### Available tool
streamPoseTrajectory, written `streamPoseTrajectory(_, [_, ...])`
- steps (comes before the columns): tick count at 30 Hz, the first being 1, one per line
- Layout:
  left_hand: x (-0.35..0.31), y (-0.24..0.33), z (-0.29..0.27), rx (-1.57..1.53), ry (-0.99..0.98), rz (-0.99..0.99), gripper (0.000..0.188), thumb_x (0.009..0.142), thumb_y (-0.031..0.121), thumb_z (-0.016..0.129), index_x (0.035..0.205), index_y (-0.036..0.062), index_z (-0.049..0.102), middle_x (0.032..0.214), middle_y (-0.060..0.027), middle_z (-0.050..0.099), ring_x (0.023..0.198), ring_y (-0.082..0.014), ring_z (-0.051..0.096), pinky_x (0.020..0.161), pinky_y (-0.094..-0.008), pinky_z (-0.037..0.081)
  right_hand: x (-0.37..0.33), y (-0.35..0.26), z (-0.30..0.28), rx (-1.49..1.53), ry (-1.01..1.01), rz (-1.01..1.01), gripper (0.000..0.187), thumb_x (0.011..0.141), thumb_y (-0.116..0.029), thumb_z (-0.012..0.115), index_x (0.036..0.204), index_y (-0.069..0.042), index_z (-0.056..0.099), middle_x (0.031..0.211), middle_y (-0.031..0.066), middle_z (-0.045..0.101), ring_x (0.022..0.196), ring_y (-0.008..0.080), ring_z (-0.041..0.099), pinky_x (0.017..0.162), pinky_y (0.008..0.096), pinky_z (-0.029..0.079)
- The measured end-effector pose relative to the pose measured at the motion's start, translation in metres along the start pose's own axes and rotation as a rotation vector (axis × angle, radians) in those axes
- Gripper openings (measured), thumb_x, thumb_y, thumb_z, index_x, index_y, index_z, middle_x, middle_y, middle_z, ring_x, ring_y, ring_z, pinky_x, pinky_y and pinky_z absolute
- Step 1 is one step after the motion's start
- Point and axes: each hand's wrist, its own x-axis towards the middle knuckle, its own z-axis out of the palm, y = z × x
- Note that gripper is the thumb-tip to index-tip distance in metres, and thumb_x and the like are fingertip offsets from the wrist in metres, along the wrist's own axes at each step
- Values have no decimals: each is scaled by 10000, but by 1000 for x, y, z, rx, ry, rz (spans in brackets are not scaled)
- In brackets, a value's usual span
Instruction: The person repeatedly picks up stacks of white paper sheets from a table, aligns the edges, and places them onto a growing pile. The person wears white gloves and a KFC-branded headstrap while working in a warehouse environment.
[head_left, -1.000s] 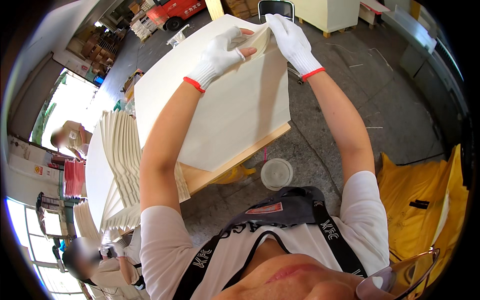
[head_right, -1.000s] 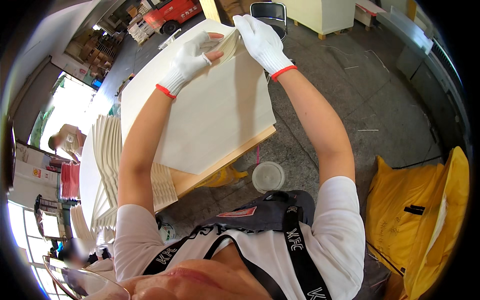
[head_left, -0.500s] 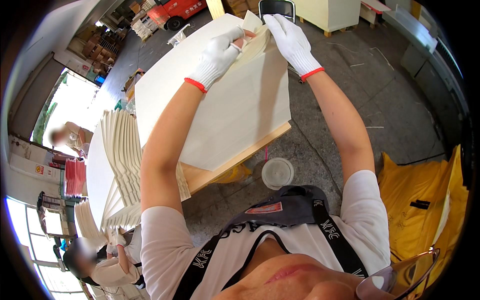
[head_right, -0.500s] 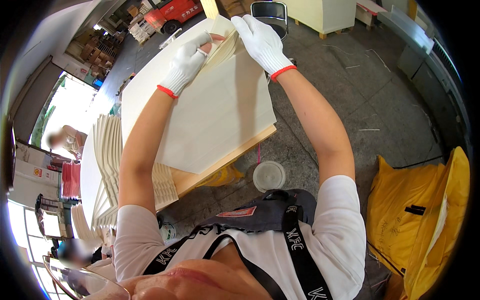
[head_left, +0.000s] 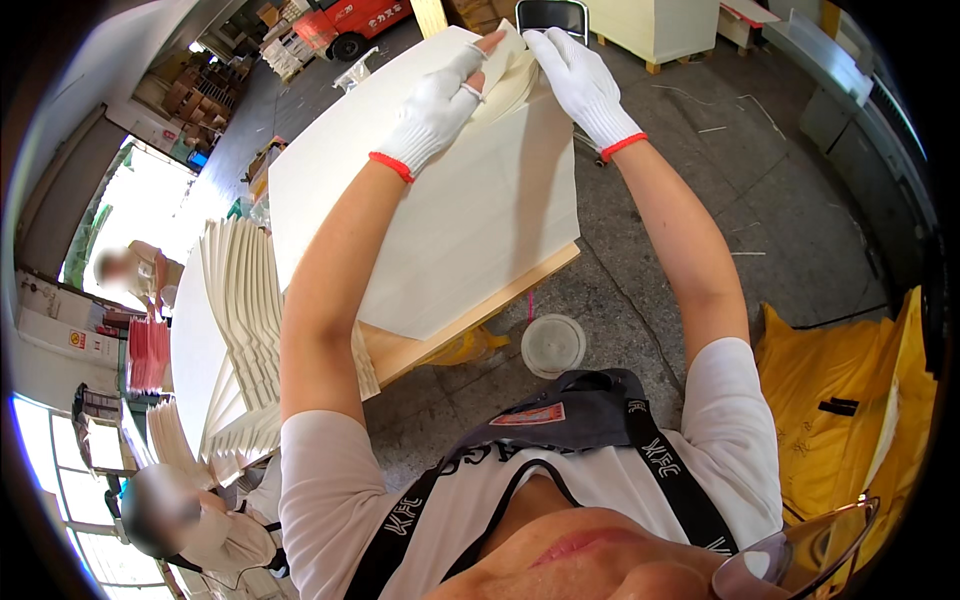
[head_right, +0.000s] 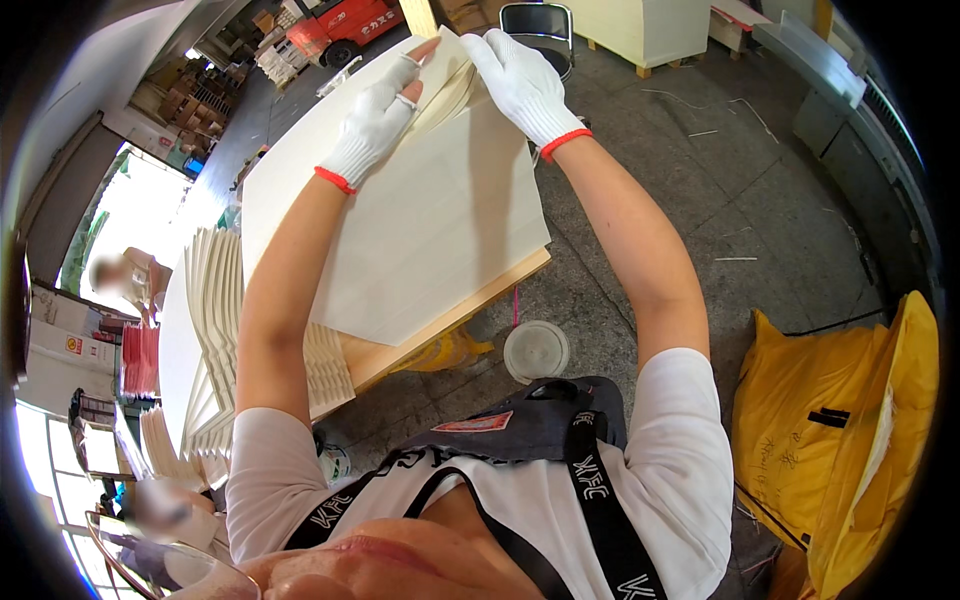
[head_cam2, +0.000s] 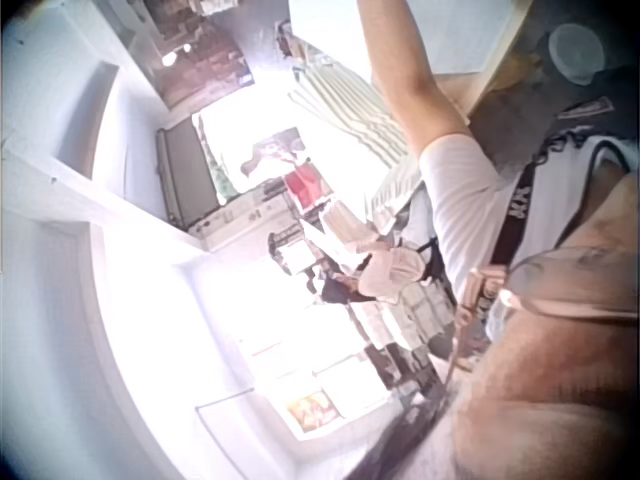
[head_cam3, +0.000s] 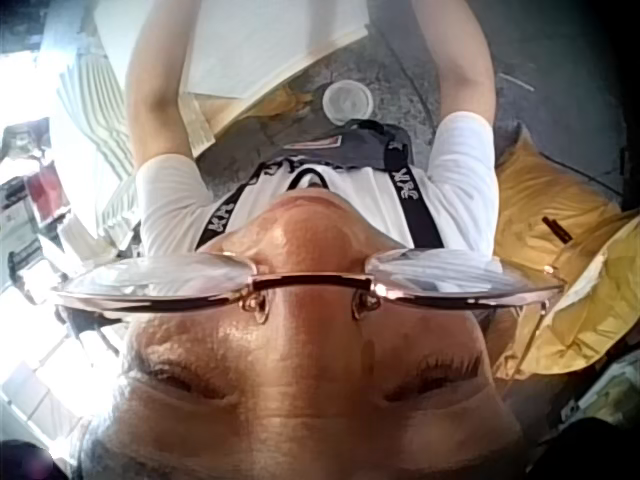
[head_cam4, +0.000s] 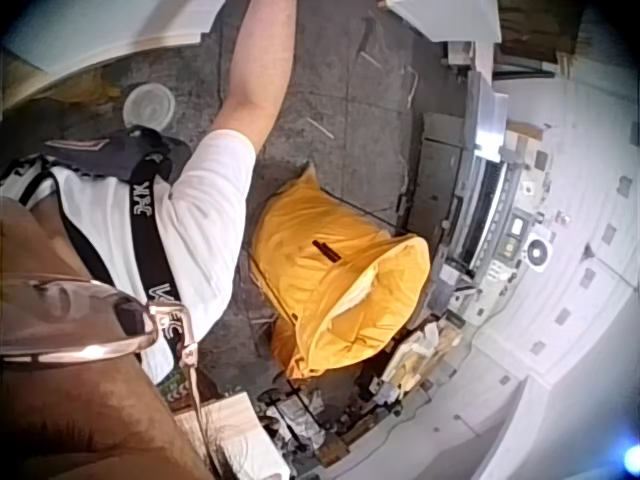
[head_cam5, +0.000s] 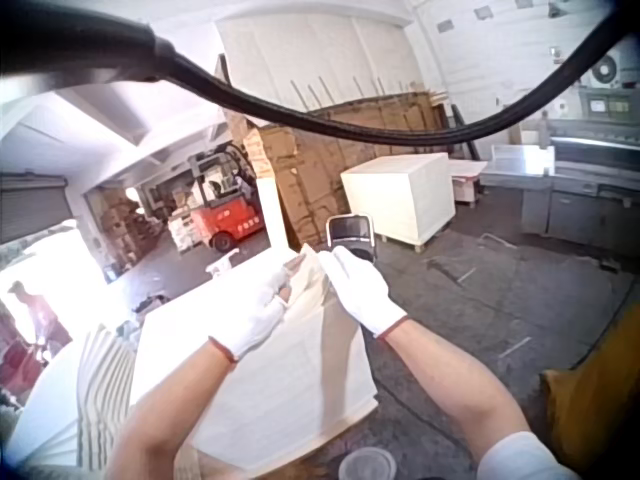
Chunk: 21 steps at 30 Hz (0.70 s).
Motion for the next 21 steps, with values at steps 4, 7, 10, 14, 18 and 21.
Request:
streamPoseTrajectory(4, [3, -1, -1, 27, -133, -194, 274, 979, 279, 548, 1216, 176, 639, 845, -43, 657, 793, -140, 592, 733, -310, 476, 1, 6, 1, 8, 21, -21, 564, 983, -578, 364, 875, -47, 523, 794, 175, 571, 799, 387, 556, 749, 447, 426])
streamPoseTrajectory(7, [2, 13, 0, 150, -130, -247, 313, 922, 334, 642, 1195, 181, 641, 831, -43, 653, 794, -163, 606, 738, -331, 484, 1, 9, 5, 4, 68, -61, 555, 985, -570, 365, 878, -50, 525, 794, 176, 569, 792, 388, 554, 748, 446, 428])
streamPoseTrajectory(10, [3, 12, -3, 70, -149, -293, 375, 863, 377, 716, 1175, 184, 643, 847, -50, 666, 805, -179, 620, 751, -349, 492, 0, 7, 5, -5, 48, -28, 551, 991, -562, 358, 891, -49, 536, 807, 177, 579, 806, 395, 561, 753, 450, 430])
streamPoseTrajectory(14, [3, 8, -2, 37, -122, -247, 356, 879, 371, 697, 1177, 183, 643, 882, -67, 676, 820, -193, 622, 784, -351, 495, 0, 9, 5, 12, 75, -64, 557, 988, -572, 359, 911, -54, 550, 818, 175, 589, 819, 396, 570, 756, 451, 432])
streamPoseTrajectory(18, [2, 2, 0, 10, -87, -155, 281, 942, 312, 607, 1190, 184, 641, 896, -70, 672, 821, -186, 617, 788, -337, 493, -1, 2, 2, 32, 31, 0, 561, 983, -581, 368, 922, -56, 554, 824, 178, 596, 824, 398, 576, 752, 454, 434])
streamPoseTrajectory(21, [2, 10, -3, 37, -82, -142, 247, 975, 264, 545, 1183, 177, 644, 891, -60, 664, 809, -160, 606, 758, -319, 487, -4, -1, -2, 11, 2, 18, 564, 983, -582, 370, 921, -52, 552, 828, 181, 598, 826, 400, 578, 748, 457, 434])
